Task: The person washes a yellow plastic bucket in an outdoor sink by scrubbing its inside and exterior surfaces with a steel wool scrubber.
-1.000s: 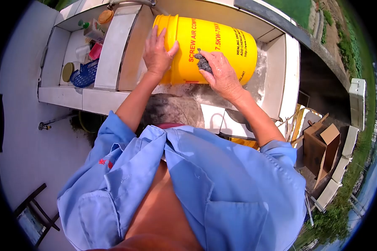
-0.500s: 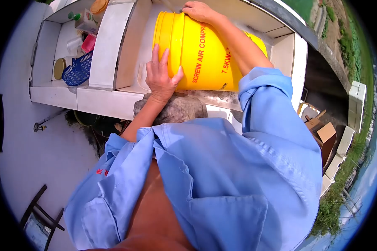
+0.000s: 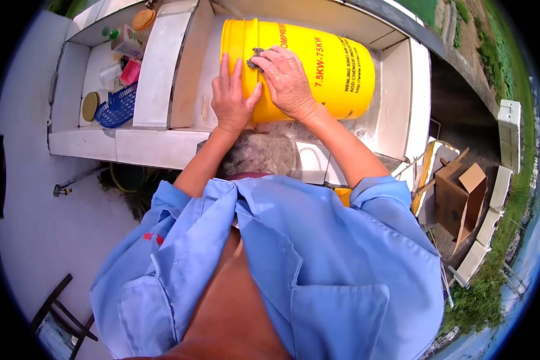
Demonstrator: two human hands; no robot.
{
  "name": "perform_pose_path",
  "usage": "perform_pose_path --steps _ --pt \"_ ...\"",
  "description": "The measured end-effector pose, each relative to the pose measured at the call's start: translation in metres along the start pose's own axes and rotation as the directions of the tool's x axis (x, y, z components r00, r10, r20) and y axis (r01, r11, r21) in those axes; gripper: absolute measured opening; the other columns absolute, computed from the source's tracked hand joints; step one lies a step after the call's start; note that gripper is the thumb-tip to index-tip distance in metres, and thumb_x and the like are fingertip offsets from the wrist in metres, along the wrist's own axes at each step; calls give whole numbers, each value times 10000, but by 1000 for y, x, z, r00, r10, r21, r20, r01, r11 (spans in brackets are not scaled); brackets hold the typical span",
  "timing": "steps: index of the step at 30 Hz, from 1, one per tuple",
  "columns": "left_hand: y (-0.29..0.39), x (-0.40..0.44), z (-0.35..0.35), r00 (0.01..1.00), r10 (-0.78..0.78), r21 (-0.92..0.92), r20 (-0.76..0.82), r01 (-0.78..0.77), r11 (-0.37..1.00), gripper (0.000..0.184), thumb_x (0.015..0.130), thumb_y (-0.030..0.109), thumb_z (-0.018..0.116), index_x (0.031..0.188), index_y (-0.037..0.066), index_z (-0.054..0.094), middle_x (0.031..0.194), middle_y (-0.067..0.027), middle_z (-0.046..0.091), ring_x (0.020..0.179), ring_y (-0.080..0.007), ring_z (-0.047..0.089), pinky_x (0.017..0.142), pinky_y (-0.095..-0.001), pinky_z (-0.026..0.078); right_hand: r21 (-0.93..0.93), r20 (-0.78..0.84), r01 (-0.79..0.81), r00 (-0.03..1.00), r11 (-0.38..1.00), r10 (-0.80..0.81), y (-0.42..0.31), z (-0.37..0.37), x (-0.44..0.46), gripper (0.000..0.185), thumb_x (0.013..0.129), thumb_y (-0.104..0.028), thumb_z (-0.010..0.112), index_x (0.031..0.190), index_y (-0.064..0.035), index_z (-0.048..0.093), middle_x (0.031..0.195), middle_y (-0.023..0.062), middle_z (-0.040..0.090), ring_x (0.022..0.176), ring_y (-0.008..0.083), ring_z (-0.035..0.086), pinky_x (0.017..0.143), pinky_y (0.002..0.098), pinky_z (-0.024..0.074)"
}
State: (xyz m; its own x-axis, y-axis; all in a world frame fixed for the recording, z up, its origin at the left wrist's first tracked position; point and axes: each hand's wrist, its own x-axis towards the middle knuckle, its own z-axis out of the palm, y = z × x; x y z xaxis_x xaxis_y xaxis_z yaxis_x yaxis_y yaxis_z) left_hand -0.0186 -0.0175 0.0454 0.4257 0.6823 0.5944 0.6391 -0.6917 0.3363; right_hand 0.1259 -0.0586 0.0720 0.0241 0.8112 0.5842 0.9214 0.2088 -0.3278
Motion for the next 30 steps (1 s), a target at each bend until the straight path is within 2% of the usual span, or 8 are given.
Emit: perform_pose_path --steps 3,5,6,9,15,18,26,30 --pt "3 -10 -1 999 -27 -2 43 27 1000 630 687 337 667 1217 65 461 1340 -150 352 903 -290 494 708 -333 483 -16 199 -241 950 970 239 58 14 60 273 830 -102 491 1089 -42 551 1100 134 532 1079 303 467 937 364 364" --pt "-1 -13 -4 998 -32 20 56 31 999 640 687 337 668 1222 59 453 1347 -155 336 912 -293 489 710 -334 486 163 531 -509 767 845 360 109 52 105 273 842 -142 459 1070 -23 550 1056 159 552 1027 322 489 914 369 377" --pt "2 -13 -2 998 -14 10 63 14 1000 654 683 328 670 1232 57 441 1356 -156 316 927 -297 482 716 -338 487 164 530 -509 768 845 360 119 60 107 273 842 -142 459 1070 -23 550 1056 159 552 1027 322 489 914 369 377" --pt "3 -12 -5 999 -7 32 50 5 999 676 678 316 671 1248 56 419 1368 -154 286 954 -303 467 725 -345 489 191 475 -373 845 908 247 113 78 113 269 828 -141 465 1052 -17 549 1007 166 564 976 342 503 896 380 387" --pt "3 3 6 998 -22 83 57 17 996 689 679 321 664 1260 57 404 1377 -139 273 958 -304 463 718 -347 496 37 -22 -65 998 997 66 0 16 22 311 737 -65 557 1046 -87 528 1083 95 526 1016 293 474 901 394 368" --pt "3 12 6 996 -24 96 84 16 995 686 688 332 658 1264 59 403 1380 -131 273 947 -299 466 711 -343 498 2 -37 55 998 998 -55 -10 -4 -22 293 731 -49 549 1019 -99 527 1070 63 518 1051 276 463 898 395 357" --pt "10 16 1 988 -36 177 152 9 984 680 701 368 641 1258 61 400 1378 -120 257 905 -294 469 668 -342 513 -332 -162 -523 851 785 499 134 -72 -38 256 794 -91 502 1048 -112 534 1077 84 517 1027 294 444 896 409 352" --pt "13 22 -4 970 -95 200 224 50 979 667 735 372 616 1275 59 380 1390 -126 238 931 -321 479 730 -380 500 -233 -182 -272 955 934 233 45 -27 -33 271 785 -103 506 1055 -86 526 1069 87 514 1045 290 444 895 400 350"
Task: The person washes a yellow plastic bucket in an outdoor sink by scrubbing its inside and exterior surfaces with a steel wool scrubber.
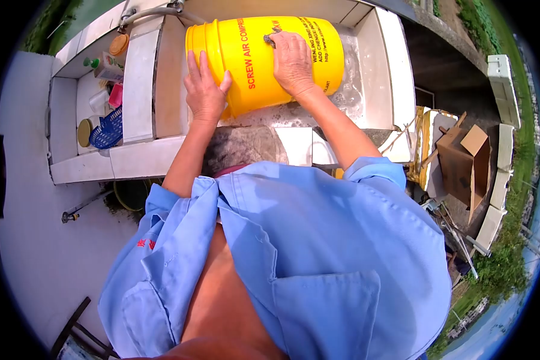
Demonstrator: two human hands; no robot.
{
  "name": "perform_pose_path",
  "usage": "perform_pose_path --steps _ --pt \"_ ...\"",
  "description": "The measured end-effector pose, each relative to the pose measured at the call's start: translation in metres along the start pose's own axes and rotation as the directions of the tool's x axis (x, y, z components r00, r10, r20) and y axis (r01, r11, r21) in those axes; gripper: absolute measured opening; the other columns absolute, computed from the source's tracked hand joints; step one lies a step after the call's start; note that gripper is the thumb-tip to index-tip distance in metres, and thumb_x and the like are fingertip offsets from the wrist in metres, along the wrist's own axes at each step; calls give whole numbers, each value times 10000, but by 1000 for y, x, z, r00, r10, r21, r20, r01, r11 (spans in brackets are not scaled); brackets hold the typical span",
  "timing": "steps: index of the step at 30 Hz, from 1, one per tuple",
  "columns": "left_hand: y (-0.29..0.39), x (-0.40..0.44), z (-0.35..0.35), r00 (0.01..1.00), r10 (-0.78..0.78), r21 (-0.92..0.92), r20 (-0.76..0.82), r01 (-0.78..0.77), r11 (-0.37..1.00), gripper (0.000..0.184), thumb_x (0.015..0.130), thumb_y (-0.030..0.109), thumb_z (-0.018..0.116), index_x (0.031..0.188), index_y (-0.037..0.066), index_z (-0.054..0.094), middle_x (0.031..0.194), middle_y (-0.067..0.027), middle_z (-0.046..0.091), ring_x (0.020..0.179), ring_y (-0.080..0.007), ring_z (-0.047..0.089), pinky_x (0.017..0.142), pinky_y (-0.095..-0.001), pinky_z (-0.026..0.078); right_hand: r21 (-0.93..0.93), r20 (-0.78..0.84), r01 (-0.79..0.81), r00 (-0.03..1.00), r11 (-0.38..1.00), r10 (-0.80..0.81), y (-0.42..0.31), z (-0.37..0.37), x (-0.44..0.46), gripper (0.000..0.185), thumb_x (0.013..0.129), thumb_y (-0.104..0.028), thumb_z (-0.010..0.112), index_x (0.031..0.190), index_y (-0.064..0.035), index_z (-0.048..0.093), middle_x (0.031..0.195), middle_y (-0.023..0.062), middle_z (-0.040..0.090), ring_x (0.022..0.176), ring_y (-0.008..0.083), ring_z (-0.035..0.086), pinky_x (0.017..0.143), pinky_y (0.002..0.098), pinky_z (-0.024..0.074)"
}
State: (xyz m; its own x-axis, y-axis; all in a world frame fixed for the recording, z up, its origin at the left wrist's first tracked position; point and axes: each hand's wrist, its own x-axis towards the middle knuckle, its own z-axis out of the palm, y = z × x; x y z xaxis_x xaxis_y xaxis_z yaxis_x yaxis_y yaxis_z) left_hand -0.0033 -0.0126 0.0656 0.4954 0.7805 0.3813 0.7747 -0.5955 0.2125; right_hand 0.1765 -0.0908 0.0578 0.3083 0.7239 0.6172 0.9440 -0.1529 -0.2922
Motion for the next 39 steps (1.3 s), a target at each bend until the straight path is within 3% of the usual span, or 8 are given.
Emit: perform_pose_path --steps 6,13,19,23,27,29,34,39 --pt "-2 14 1 998 50 -24 -43 -51 998 669 716 370 648 1248 64 383 1350 -136 273 903 -320 466 624 -367 521 41 23 165 986 985 -166 -30 1 -19 296 781 -89 504 1076 -84 519 1085 83 511 1083 269 460 941 380 344" --pt "3 -3 -4 997 -19 -94 74 26 995 656 758 380 601 1280 64 360 1387 -130 214 1008 -348 421 761 -428 482 -195 3 -305 950 932 312 93 -13 16 248 806 -125 487 1044 -82 543 1080 92 528 1032 299 452 908 404 348" --pt "-1 -12 -1 1000 28 -133 7 -27 991 674 756 380 611 1285 54 350 1396 -140 193 1022 -364 426 793 -433 466 67 13 86 996 994 -87 -71 5 -42 362 759 -85 505 1122 -90 499 1119 84 496 1110 286 431 969 404 317" --pt "-6 -8 0 995 90 -50 -41 -92 995 719 713 364 656 1283 52 348 1387 -145 203 967 -331 443 707 -375 512 65 57 154 986 986 -157 -45 -7 -41 385 749 -63 520 1133 -85 496 1131 82 493 1134 288 419 981 401 314" --pt "0 -18 0 997 68 -43 -25 -69 997 711 707 359 659 1277 48 368 1401 -139 167 965 -324 441 710 -369 511 -124 -67 -201 979 972 194 76 -24 -19 325 784 -57 504 1109 -63 497 1123 115 499 1056 312 442 949 397 329" --pt "3 -20 -3 998 67 -45 -11 -68 997 710 705 356 661 1276 45 374 1408 -131 146 956 -317 440 728 -373 507 -76 100 -373 920 925 379 108 -39 -2 309 799 -69 486 1107 -71 508 1122 122 501 1049 306 451 956 378 333" --pt "3 -26 -10 999 31 -279 -17 -35 960 717 699 342 681 1269 41 366 1400 -154 180 1145 -372 375 913 -440 396 -48 31 -145 989 988 147 89 -37 -18 327 750 -37 507 1076 -67 514 1089 121 510 1043 320 443 942 399 341" --pt "-5 30 -6 989 -64 -252 -136 28 967 774 629 364 735 1242 51 380 1333 -154 309 1118 -359 404 862 -480 416 57 142 -13 990 998 5 14 -49 -81 429 716 6 551 1137 -55 488 1140 115 474 1131 309 412 964 406 329"
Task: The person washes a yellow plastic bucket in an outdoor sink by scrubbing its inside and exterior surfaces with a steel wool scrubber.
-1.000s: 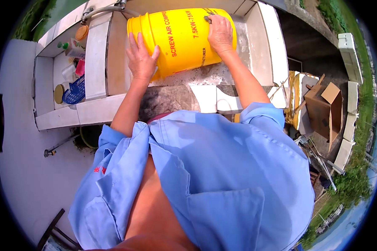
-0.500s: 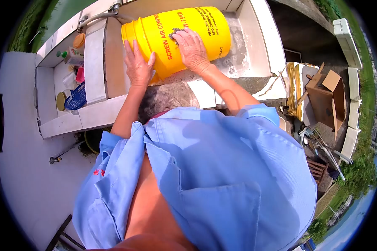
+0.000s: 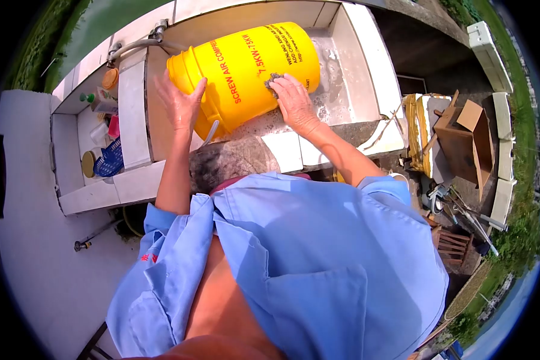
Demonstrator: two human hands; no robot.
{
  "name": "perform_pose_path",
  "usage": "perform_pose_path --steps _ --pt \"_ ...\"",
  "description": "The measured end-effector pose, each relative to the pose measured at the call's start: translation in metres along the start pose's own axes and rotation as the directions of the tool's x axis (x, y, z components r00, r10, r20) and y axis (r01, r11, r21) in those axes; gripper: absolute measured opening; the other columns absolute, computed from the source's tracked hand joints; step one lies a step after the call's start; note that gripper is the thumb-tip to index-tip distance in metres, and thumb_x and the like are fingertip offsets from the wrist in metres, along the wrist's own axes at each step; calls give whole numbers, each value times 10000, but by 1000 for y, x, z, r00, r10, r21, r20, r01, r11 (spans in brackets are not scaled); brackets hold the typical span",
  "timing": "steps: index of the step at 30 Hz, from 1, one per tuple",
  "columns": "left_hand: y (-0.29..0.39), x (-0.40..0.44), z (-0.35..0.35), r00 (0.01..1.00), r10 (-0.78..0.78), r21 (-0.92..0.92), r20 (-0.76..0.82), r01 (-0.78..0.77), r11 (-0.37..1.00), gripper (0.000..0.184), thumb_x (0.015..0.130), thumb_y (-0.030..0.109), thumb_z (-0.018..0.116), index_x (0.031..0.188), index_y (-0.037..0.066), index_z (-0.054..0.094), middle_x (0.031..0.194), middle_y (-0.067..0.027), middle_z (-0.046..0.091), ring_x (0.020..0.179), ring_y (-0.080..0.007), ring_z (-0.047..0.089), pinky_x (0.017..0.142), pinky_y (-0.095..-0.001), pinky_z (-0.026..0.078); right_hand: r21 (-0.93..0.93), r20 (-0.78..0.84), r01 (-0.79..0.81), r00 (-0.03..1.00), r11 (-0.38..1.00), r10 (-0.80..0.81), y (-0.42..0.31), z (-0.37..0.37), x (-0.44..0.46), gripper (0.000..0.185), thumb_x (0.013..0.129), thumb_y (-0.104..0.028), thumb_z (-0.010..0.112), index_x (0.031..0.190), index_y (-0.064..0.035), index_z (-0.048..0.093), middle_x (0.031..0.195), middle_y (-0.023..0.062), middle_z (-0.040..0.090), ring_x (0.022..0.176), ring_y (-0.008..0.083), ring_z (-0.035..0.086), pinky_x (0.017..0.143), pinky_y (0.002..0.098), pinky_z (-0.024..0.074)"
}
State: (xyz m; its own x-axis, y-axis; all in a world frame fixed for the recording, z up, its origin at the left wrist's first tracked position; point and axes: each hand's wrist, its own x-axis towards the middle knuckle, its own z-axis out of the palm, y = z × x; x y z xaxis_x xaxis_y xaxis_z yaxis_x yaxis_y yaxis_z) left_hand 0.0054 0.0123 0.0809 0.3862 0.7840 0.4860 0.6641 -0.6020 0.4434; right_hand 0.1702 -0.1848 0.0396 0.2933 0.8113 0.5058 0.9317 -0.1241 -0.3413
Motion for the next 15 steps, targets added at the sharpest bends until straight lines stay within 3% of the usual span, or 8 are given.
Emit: perform_pose_path --steps 3,5,8,10,12,15 --pt "-4 45 15 983 -162 7 85 162 987 790 627 412 720 1247 49 392 1291 -183 338 1103 -357 440 858 -449 430 99 21 -30 999 995 28 -7 8 -6 436 710 62 534 1129 -51 498 1129 109 479 1128 319 423 947 402 354" --pt "-2 59 17 901 -247 7 357 262 965 758 639 452 687 1230 50 436 1258 -211 351 1076 -348 481 858 -416 440 104 17 1 1000 995 -2 0 10 3 430 708 69 532 1120 -51 506 1119 110 485 1122 320 429 946 403 354" --pt "-7 38 22 952 -184 31 247 181 983 707 654 471 660 1201 60 482 1241 -224 352 1025 -329 522 847 -396 450 113 -36 36 999 993 -32 25 14 27 381 711 58 536 1069 -70 549 1082 95 521 1100 317 448 933 405 357" --pt "-3 14 17 969 -157 21 193 156 988 641 647 423 678 1174 97 515 1208 -223 358 966 -334 542 814 -400 466 0 -112 25 993 1000 -25 46 9 46 320 731 16 535 1027 -96 576 1062 69 551 1079 294 465 917 410 362" --pt "5 -6 6 988 -61 -38 141 67 997 610 631 371 694 1169 141 522 1152 -218 365 911 -341 551 773 -391 485 7 -55 3 999 1000 -2 70 -3 74 257 753 -20 523 978 -115 602 1041 43 576 1050 273 484 901 397 369" --pt "8 -28 1 995 11 -68 103 -4 998 609 593 302 726 1153 174 523 1114 -210 368 958 -360 507 738 -387 498 117 29 82 996 990 -86 121 3 111 227 783 -31 494 965 -109 606 1023 48 584 1028 258 495 881 356 383"
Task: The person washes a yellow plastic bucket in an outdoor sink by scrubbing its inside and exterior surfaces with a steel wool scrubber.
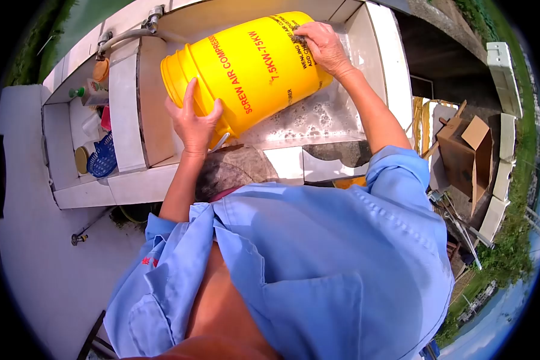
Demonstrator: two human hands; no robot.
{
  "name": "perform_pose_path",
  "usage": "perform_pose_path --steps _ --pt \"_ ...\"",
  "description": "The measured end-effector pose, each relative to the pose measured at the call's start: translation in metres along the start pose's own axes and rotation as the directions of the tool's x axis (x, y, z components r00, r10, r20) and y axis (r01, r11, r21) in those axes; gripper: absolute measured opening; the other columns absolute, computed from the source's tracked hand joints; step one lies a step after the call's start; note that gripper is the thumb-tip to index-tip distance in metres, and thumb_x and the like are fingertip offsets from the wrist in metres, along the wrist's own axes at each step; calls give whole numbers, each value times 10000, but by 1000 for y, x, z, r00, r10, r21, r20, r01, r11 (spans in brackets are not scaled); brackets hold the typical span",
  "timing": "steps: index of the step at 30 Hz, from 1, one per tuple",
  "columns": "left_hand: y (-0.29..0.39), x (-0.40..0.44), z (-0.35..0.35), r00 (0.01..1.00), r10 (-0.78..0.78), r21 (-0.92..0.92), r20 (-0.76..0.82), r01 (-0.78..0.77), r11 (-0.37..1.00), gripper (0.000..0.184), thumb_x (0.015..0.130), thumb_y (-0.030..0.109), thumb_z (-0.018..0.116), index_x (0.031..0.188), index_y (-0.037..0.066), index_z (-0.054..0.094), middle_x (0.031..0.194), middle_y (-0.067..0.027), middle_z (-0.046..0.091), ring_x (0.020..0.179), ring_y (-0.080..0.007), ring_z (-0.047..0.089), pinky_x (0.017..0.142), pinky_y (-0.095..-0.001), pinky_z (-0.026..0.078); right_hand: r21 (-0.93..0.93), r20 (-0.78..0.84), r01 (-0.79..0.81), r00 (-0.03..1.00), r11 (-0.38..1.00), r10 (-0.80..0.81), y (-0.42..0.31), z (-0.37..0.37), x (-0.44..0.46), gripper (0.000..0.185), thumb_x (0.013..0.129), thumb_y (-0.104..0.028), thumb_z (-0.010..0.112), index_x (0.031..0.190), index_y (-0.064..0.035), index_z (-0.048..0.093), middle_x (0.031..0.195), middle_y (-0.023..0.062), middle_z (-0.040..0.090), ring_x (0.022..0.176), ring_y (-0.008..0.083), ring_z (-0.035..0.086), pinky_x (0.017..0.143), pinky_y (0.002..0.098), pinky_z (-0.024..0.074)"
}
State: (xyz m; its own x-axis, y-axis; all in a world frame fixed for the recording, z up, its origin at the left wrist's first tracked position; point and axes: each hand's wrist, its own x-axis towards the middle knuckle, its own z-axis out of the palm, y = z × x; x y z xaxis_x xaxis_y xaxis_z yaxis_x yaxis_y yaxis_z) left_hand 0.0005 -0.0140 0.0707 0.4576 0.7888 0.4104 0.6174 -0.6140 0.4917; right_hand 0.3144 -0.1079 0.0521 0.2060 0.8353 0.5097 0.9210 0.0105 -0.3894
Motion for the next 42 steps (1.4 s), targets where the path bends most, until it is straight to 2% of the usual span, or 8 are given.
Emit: perform_pose_path --steps 6,8,17,24,31,35,38,42 --pt "-8 -1 3 997 68 -12 -22 -68 998 616 572 263 744 1139 178 519 1114 -206 370 1017 -364 447 791 -395 477 34 372 -138 921 990 116 69 32 78 208 904 -138 402 986 -81 585 930 76 589 897 189 551 815 284 439" --pt "-18 8 1 993 117 -13 -28 -118 993 616 570 259 744 1138 180 517 1113 -206 370 1012 -361 446 813 -393 467 297 709 -464 693 834 133 71 29 100 229 911 -148 387 977 -70 592 907 82 599 809 159 573 726 276 471" --pt "-68 7 -32 937 171 -114 306 -142 983 913 612 281 757 1347 80 255 1116 -207 409 989 -338 471 842 -390 432 327 490 -668 724 668 485 53 56 7 263 894 -193 425 1092 -91 563 1022 62 596 881 123 555 781 244 433" --pt "-18 99 -14 957 97 124 274 -135 983 750 721 414 646 1329 109 331 1219 -177 426 1029 -325 491 883 -405 412 127 13 -70 998 990 68 -67 17 -16 166 845 -165 492 963 -93 585 971 82 537 928 242 496 838 336 401" --pt "-36 79 8 984 123 202 133 -148 968 449 759 431 571 1129 177 578 1219 12 512 891 -260 554 785 -340 466 92 158 139 976 986 -153 -143 -3 -100 314 696 -45 643 975 -185 608 1097 20 518 1113 250 443 974 422 316" --pt "-39 59 2 990 125 197 67 -136 971 431 755 407 581 1121 180 582 1195 57 537 793 -257 552 745 -337 476 109 -59 -175 981 978 182 -48 -10 -71 184 818 -138 555 995 -124 603 1048 57 563 1052 258 480 920 356 384" --pt "-37 51 2 988 152 211 19 -152 966 425 753 389 590 1119 173 580 1202 47 533 776 -260 540 738 -333 475 556 484 -552 823 621 298 22 -24 -34 223 892 -245 491 1028 -105 600 984 28 587 895 130 547 791 254 455" --pt "-33 43 -1 988 156 251 -19 -147 957 420 752 350 600 1124 159 572 1192 39 541 785 -262 539 729 -329 472 324 530 -688 701 649 478 33 2 -16 249 884 -294 496 1038 -127 600 978 39 587 881 132 540 784 262 444"
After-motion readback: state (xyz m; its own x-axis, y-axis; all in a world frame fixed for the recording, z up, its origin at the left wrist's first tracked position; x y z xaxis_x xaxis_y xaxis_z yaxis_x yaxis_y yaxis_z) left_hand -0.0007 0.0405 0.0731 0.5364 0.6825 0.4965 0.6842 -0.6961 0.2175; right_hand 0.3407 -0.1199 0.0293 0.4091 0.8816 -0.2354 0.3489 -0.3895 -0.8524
